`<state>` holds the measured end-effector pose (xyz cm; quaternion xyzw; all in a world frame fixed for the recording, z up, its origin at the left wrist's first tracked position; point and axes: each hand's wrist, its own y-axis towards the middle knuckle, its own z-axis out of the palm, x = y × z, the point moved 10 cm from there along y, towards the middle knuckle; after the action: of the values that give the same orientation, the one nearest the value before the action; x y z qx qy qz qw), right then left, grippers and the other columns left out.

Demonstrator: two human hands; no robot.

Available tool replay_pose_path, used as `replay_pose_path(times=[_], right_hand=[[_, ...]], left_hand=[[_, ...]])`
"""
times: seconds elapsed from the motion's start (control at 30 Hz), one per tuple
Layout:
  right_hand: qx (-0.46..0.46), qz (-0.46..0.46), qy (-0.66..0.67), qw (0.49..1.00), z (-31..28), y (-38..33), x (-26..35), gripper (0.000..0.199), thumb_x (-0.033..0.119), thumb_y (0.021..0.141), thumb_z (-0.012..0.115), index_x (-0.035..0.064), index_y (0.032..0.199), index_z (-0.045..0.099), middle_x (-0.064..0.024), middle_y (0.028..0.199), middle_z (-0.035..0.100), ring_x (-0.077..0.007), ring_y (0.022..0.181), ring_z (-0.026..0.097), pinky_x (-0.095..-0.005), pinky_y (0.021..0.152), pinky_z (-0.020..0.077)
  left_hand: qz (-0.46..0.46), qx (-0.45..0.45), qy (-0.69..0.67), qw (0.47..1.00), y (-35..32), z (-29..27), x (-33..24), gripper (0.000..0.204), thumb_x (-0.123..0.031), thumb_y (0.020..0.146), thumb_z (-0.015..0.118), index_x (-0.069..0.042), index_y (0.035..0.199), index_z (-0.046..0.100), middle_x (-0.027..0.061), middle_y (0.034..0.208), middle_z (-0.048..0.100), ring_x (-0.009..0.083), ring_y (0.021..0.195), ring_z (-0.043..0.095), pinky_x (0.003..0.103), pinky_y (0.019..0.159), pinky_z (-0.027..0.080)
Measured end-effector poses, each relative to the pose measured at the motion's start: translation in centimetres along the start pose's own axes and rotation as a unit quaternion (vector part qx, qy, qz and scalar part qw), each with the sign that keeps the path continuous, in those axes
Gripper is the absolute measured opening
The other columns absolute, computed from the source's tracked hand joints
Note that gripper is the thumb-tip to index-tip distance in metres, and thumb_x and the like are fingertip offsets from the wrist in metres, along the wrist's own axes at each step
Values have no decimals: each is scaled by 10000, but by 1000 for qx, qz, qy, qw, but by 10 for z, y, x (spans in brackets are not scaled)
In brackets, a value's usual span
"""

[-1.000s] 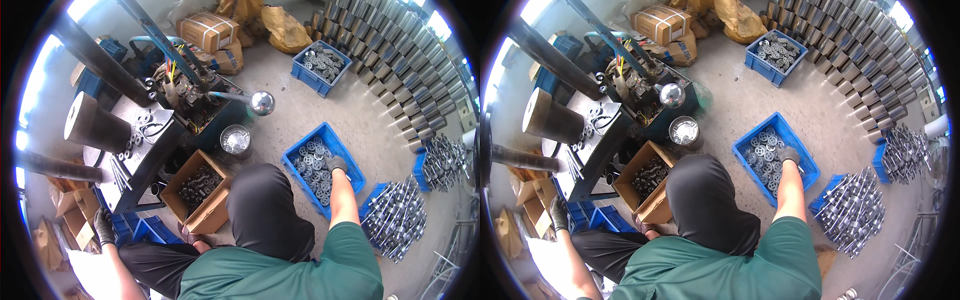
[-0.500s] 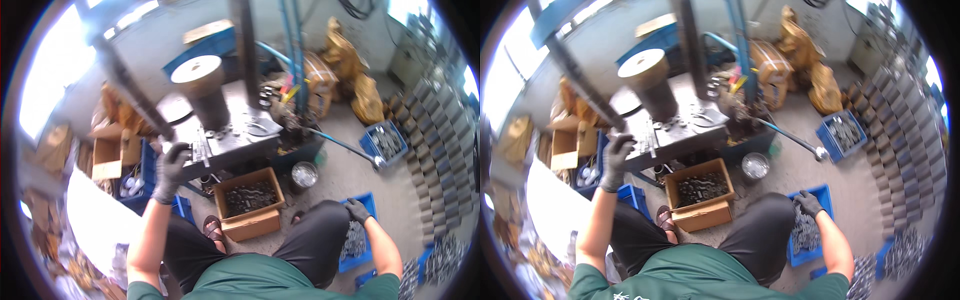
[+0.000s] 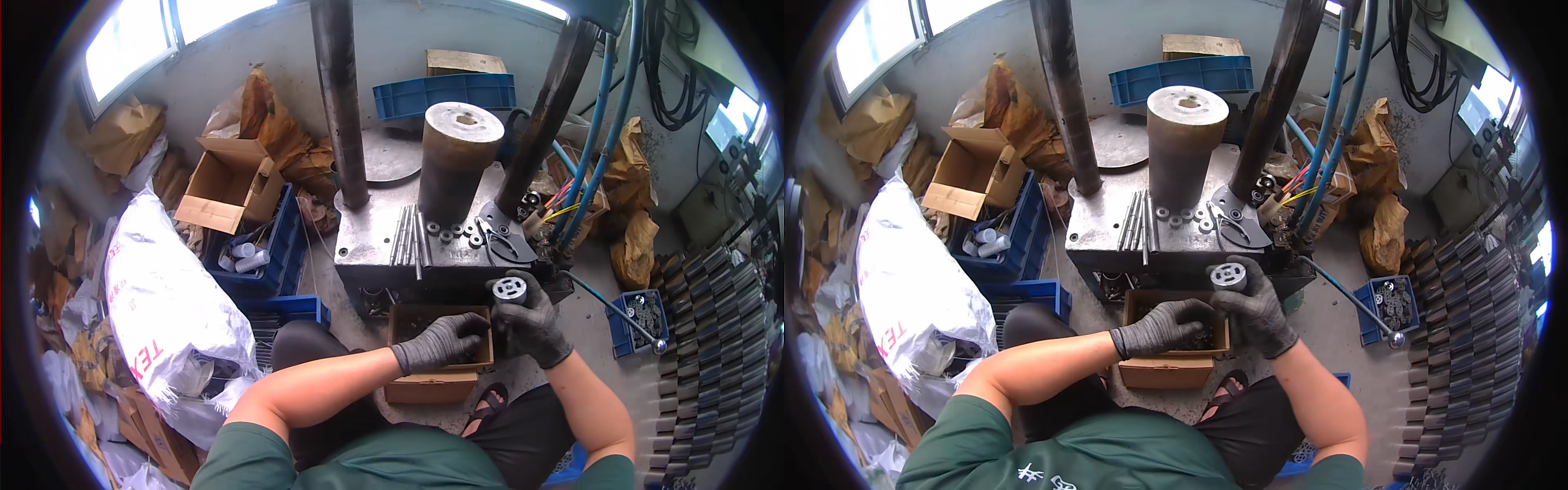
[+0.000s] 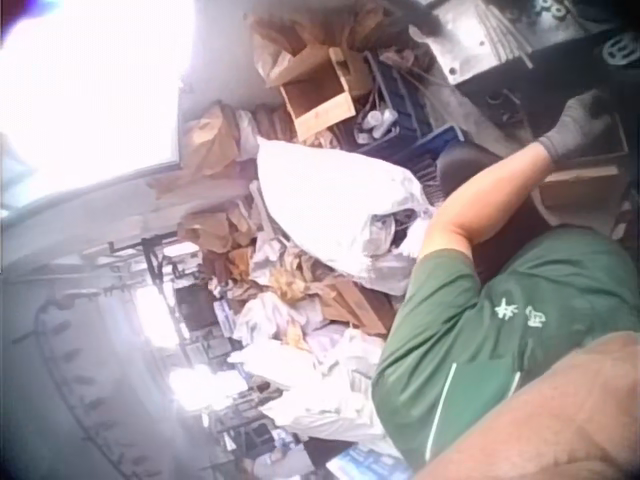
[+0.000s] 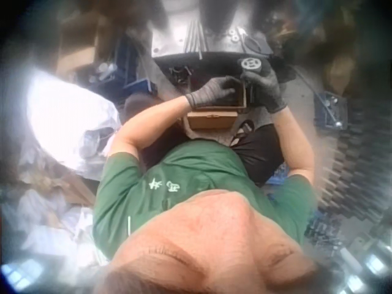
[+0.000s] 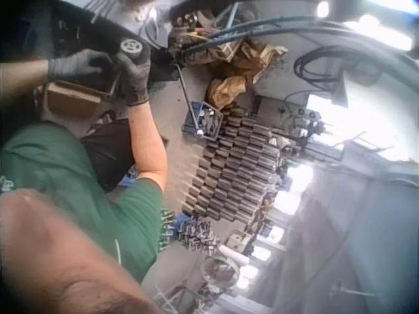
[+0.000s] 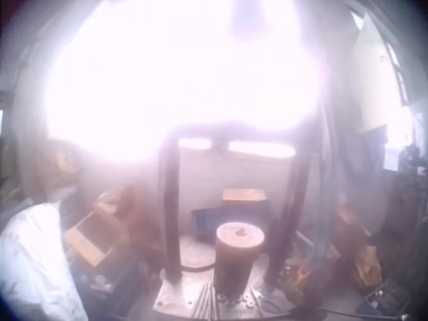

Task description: The person assembles mechanical components by fitting bearings and discs onto metal shafts, pressing them into place using a hydraulic press machine, and placing the finished assemblies into crates.

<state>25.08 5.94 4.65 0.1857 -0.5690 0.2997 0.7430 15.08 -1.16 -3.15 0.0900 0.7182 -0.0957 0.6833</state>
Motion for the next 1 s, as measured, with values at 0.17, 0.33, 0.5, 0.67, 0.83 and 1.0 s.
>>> replay_pose_path(times=[0.17,0.33,0.5,0.67,0.83,1.0], right_hand=[[4,-42,-49,998,35,28,-19,628,18,837,783,68,1397,503,-146,1310,664,-219,1061,708,-367,920,588],[5,-19,2,1000,49,33,-32,616,18,867,785,65,1416,509,-135,1327,661,-232,1150,690,-364,983,569],[-37,-201,-88,975,47,31,12,660,-50,851,786,65,1444,518,-100,1352,641,-171,1155,651,-314,1003,545],[-85,-221,-139,961,25,21,21,691,-90,808,778,98,1428,539,-67,1326,622,-163,1196,607,-317,1049,505],[-105,-185,-121,970,4,20,15,651,-57,792,793,82,1381,554,-54,1231,631,-163,1120,622,-318,1013,521],[-113,-145,-131,974,-18,24,1,597,-7,800,830,35,1339,577,-83,1199,654,-162,1057,649,-327,971,546]], left_hand=[[-1,-28,-40,999,-4,-8,11,372,-109,1008,648,-25,1363,578,96,1233,691,174,1156,619,352,1043,504],[-27,-82,-161,983,-8,-11,22,333,-128,1033,623,-29,1348,584,100,1164,681,163,1114,603,339,1013,508],[-144,-31,-92,985,-18,-8,46,321,-130,1040,601,-31,1344,572,91,1103,684,157,953,649,335,861,579],[-206,-79,-147,964,-22,-22,60,285,-123,1024,598,-25,1291,592,87,1030,703,154,924,675,323,828,595],[-191,-111,-198,955,-15,-31,74,229,-133,1018,595,-18,1215,613,101,989,721,221,829,729,380,783,647],[-246,-126,-293,915,-18,-29,63,189,-150,1030,595,-7,1153,616,108,971,722,217,820,729,361,706,631]])
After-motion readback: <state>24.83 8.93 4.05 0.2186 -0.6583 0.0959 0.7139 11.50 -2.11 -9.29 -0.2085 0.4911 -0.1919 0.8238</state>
